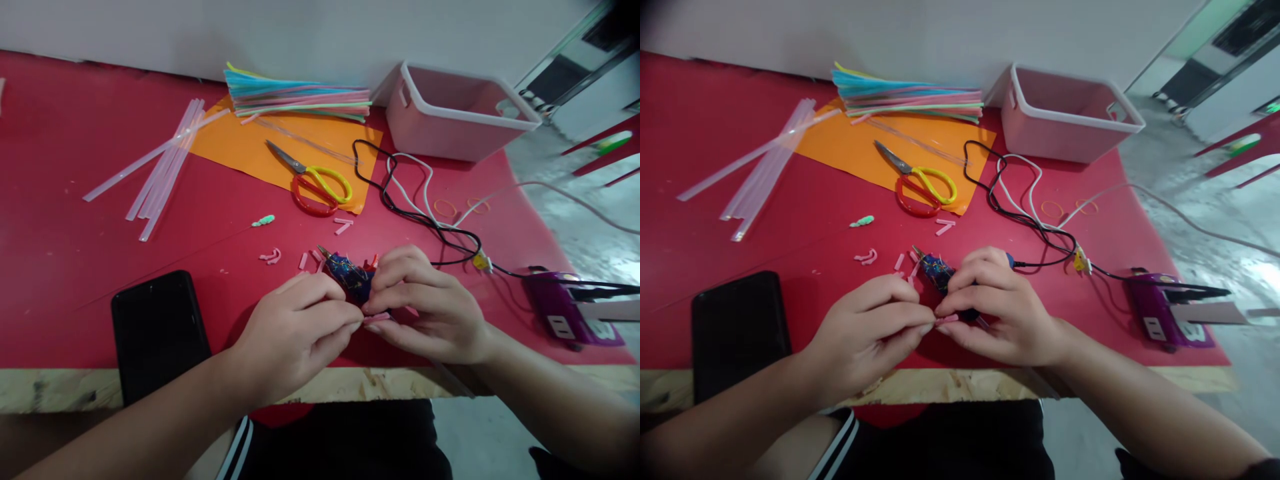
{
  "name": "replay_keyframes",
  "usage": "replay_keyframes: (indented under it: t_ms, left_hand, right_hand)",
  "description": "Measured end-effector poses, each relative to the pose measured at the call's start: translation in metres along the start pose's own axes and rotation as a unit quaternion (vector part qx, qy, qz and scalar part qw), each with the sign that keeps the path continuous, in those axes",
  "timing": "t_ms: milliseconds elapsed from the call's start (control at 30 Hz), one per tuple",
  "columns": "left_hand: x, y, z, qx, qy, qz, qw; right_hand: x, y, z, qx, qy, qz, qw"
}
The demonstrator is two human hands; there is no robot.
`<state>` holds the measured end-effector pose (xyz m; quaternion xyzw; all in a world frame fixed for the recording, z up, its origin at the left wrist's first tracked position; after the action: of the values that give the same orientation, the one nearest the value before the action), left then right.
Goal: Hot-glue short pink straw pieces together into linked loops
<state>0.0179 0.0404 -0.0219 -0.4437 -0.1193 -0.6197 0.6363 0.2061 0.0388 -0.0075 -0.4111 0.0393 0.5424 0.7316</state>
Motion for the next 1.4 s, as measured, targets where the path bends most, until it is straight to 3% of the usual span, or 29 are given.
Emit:
replay_keyframes:
  t_ms: [333, 867, 1100, 1400]
  left_hand:
    - [-0.001, 0.002, 0.002, -0.017, -0.006, -0.025, 1.0]
    - [0.002, -0.002, 0.006, 0.009, -0.03, -0.052, 0.998]
    - [0.0, -0.002, 0.002, 0.039, -0.072, -0.006, 0.997]
    - [0.003, 0.004, -0.004, 0.026, -0.039, 0.045, 0.998]
  right_hand:
    - [-0.002, -0.001, 0.003, -0.008, 0.002, 0.04, 0.999]
    - [0.002, -0.008, 0.005, 0.01, 0.024, 0.074, 0.997]
    - [0.004, -0.009, 0.003, 0.022, 0.033, 0.041, 0.998]
    - [-0.002, -0.001, 0.004, 0.022, 0.012, -0.009, 1.0]
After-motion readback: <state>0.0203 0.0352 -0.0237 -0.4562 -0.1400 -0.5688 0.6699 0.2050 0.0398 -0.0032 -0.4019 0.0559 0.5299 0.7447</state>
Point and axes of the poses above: each hand's wrist, its own z-axis towards the middle knuckle, its own y-axis out of the palm, x = y × z, the point moved 4 cm from there along z, towards the middle knuckle, and after that the axes turned 13 degrees about x, right-handed, at the moved point
